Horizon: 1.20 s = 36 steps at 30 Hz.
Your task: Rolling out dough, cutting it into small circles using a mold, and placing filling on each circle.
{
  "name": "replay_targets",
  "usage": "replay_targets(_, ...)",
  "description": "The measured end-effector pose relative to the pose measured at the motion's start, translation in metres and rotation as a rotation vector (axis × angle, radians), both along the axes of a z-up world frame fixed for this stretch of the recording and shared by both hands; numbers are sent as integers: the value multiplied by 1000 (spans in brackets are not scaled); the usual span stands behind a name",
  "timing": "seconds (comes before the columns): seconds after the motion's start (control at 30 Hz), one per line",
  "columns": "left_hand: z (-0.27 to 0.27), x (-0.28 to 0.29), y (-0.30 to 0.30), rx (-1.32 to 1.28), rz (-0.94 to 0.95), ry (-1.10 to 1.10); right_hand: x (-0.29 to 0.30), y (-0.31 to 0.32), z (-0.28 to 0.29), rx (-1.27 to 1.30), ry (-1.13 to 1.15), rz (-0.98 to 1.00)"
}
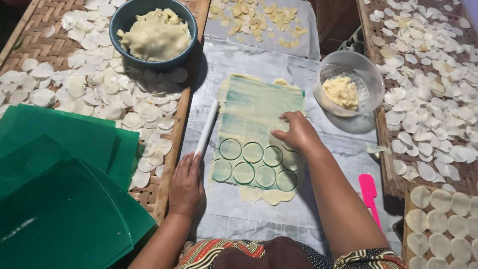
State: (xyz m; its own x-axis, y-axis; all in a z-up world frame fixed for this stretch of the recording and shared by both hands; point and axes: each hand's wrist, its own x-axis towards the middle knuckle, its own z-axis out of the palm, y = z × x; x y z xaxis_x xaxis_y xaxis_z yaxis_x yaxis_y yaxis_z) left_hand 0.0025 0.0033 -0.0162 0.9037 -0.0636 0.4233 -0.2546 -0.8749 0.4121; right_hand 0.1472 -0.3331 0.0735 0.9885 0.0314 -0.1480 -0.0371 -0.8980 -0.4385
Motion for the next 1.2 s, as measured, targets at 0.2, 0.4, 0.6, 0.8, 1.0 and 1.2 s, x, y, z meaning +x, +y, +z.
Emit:
replay_targets(0.2,5,-1,-1,-18,4,19,9,10,-15,8,70,1)
replay_targets(0.4,0,1,0,-9,2,24,13,10,-31,-3,56,1)
replay_targets(0.6,0,1,0,-12,8,21,14,18,-19,-109,154,34)
replay_targets(0.8,3,1,0,0,12,24,9,32,-44,-85,76,-49)
replay_targets(1.0,14,1,-1,-6,7,23,7,26,-46,-287,-185,227)
replay_targets(1.2,13,1,-1,-14,5,17,7,27,-36,-334,-54,262)
